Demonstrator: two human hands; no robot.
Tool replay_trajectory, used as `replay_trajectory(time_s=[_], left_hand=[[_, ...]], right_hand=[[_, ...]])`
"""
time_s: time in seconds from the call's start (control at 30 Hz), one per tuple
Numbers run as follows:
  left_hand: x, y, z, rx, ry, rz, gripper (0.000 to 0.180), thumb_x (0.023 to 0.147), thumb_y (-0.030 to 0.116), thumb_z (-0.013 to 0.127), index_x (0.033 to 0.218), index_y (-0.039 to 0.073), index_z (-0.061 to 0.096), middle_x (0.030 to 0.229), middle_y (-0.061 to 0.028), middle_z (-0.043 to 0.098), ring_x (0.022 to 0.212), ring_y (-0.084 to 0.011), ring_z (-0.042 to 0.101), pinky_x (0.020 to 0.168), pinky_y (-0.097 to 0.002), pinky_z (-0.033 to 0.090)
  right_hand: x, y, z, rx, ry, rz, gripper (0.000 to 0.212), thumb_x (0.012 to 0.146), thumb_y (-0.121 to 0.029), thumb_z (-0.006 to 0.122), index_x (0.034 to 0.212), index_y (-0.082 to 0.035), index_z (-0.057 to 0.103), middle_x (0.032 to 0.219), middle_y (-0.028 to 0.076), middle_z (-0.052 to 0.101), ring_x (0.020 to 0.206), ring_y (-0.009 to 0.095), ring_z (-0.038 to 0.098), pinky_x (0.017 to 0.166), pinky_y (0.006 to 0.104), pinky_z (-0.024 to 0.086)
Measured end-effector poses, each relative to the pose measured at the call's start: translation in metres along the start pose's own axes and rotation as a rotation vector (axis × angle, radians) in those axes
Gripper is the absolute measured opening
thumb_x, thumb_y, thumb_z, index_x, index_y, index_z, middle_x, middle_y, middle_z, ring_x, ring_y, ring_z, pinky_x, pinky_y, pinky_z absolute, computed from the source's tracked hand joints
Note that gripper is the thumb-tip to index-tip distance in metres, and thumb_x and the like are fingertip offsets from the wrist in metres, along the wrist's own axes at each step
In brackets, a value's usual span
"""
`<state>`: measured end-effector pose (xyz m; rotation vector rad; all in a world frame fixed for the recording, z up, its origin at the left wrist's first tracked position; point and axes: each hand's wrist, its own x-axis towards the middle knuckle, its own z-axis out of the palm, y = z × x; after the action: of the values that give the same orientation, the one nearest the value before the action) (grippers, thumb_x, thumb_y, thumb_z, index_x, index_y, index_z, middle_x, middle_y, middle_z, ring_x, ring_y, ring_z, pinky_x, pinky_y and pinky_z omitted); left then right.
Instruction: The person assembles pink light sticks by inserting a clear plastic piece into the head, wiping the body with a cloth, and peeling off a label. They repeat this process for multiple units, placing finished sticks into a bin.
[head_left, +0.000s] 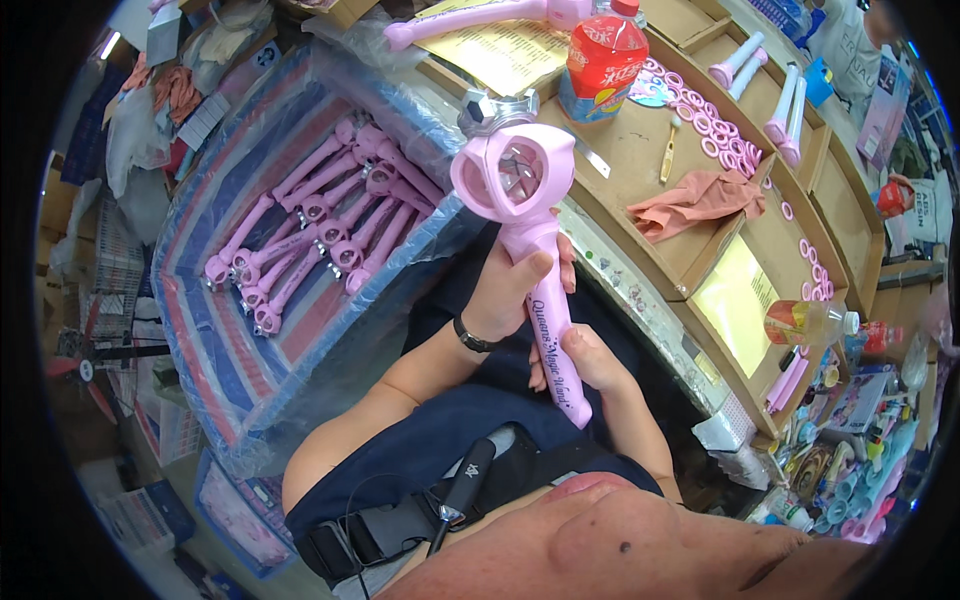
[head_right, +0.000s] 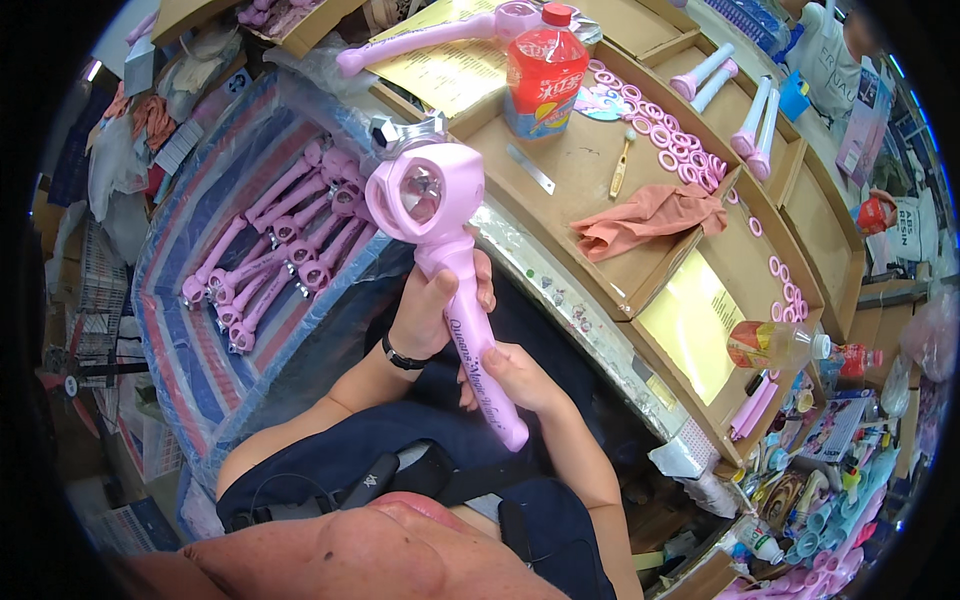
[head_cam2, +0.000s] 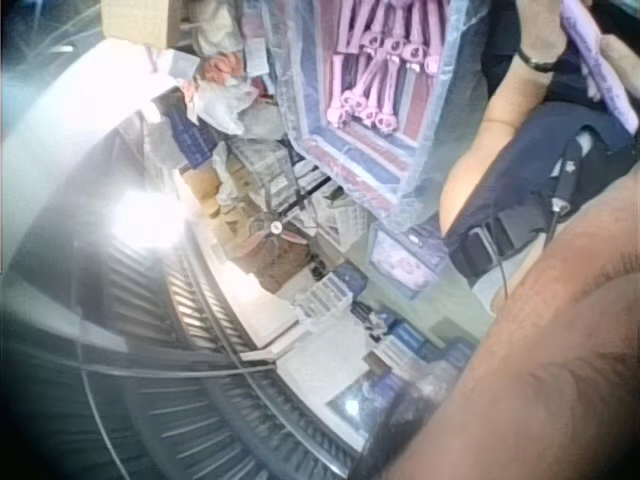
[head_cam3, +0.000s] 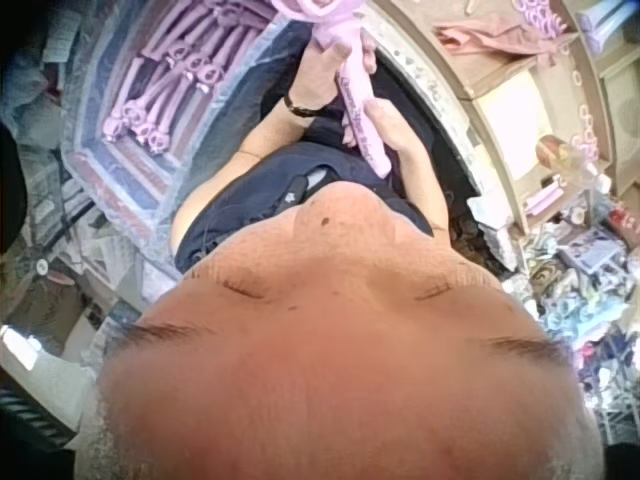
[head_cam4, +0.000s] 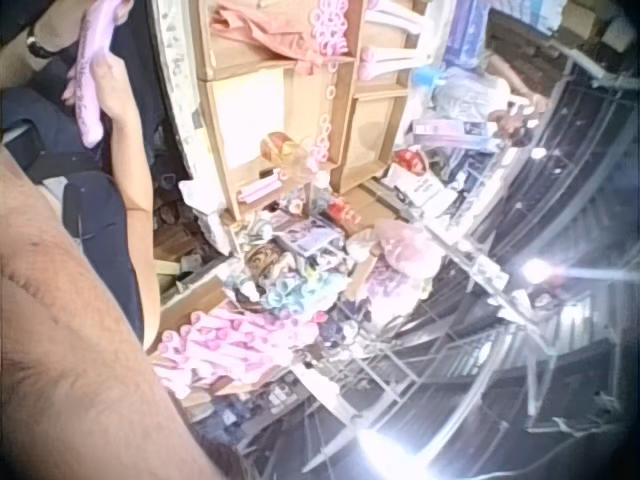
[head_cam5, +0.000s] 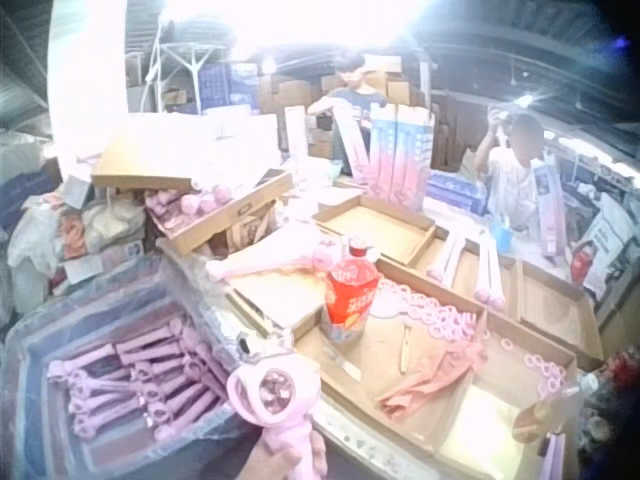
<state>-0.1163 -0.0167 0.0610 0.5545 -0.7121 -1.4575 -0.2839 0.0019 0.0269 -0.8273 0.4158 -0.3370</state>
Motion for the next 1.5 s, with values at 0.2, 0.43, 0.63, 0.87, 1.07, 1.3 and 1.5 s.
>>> replay_trajectory(time_s=[0.2, 0.43, 0.63, 0.87, 1.07, 1.3, 1.5], left_hand=[[0.002, 0.000, 0.003, 0.215, 0.108, -0.045, 0.051, 0.085, 0.009, 0.064, 0.126, 0.003, 0.034, 0.111, -0.0127, 0.055, 0.099, -0.0209, 0.060, 0.089, -0.0337, 0.049], [-0.003, -0.011, 0.006, 0.264, -0.008, -0.060, 0.063, 0.083, -0.002, 0.058, 0.133, 0.005, 0.020, 0.129, -0.0198, 0.046, 0.114, -0.0257, 0.055, 0.095, -0.0367, 0.046], [0.001, -0.015, -0.004, 0.180, -0.075, -0.016, 0.064, 0.087, 0.005, 0.058, 0.136, 0.007, 0.017, 0.129, -0.0186, 0.046, 0.111, -0.0256, 0.057, 0.092, -0.0358, 0.048], [0.044, 0.008, -0.028, 0.020, 0.052, 0.218, 0.070, 0.089, 0.047, 0.055, 0.139, 0.006, 0.027, 0.124, -0.0086, 0.049, 0.111, -0.0174, 0.052, 0.089, -0.0312, 0.046], [0.049, 0.024, -0.029, 0.659, 0.110, 0.266, 0.065, 0.092, 0.042, 0.056, 0.132, -0.003, 0.034, 0.120, -0.0108, 0.052, 0.106, -0.0146, 0.052, 0.088, -0.0279, 0.044], [0.045, 0.012, -0.042, 0.595, 0.095, 0.306, 0.067, 0.092, 0.048, 0.050, 0.133, -0.003, 0.034, 0.118, -0.0102, 0.054, 0.105, -0.0172, 0.056, 0.087, -0.0277, 0.044], [0.056, 0.011, -0.044, 0.307, 0.264, 0.373, 0.061, 0.098, 0.040, 0.042, 0.140, 0.000, 0.024, 0.137, -0.0136, 0.037, 0.119, -0.0211, 0.046, 0.103, -0.0343, 0.035]], right_hand=[[0.001, 0.015, 0.024, -0.744, 0.640, -0.054, 0.050, 0.072, -0.028, 0.076, 0.106, -0.001, 0.052, 0.081, 0.014, 0.064, 0.071, 0.024, 0.065, 0.067, 0.0331, 0.050], [0.007, 0.012, 0.020, -0.794, 0.715, -0.186, 0.046, 0.073, -0.026, 0.073, 0.106, -0.001, 0.052, 0.084, 0.018, 0.065, 0.075, 0.028, 0.067, 0.068, 0.0355, 0.051], [0.002, 0.014, 0.018, -0.803, 0.696, -0.139, 0.045, 0.073, -0.026, 0.073, 0.106, -0.001, 0.052, 0.083, 0.017, 0.064, 0.074, 0.025, 0.066, 0.067, 0.0354, 0.051], [-0.015, 0.008, 0.002, -0.073, 0.235, -0.004, 0.040, 0.074, -0.016, 0.073, 0.103, -0.003, 0.048, 0.069, 0.004, 0.056, 0.055, 0.013, 0.057, 0.051, 0.0254, 0.048], [-0.020, 0.012, -0.009, 0.377, 0.033, 0.016, 0.041, 0.070, -0.010, 0.072, 0.102, -0.002, 0.047, 0.064, 0.008, 0.053, 0.046, 0.017, 0.052, 0.044, 0.0283, 0.044], [-0.015, 0.020, -0.006, 0.628, -0.166, -0.023, 0.048, 0.071, -0.008, 0.071, 0.109, 0.000, 0.043, 0.065, 0.011, 0.053, 0.045, 0.020, 0.052, 0.042, 0.0303, 0.044], [-0.017, -0.011, 0.009, -0.589, 0.531, -0.105, 0.050, 0.076, -0.018, 0.069, 0.117, -0.001, 0.045, 0.079, 0.017, 0.061, 0.061, 0.030, 0.063, 0.056, 0.0350, 0.051]])
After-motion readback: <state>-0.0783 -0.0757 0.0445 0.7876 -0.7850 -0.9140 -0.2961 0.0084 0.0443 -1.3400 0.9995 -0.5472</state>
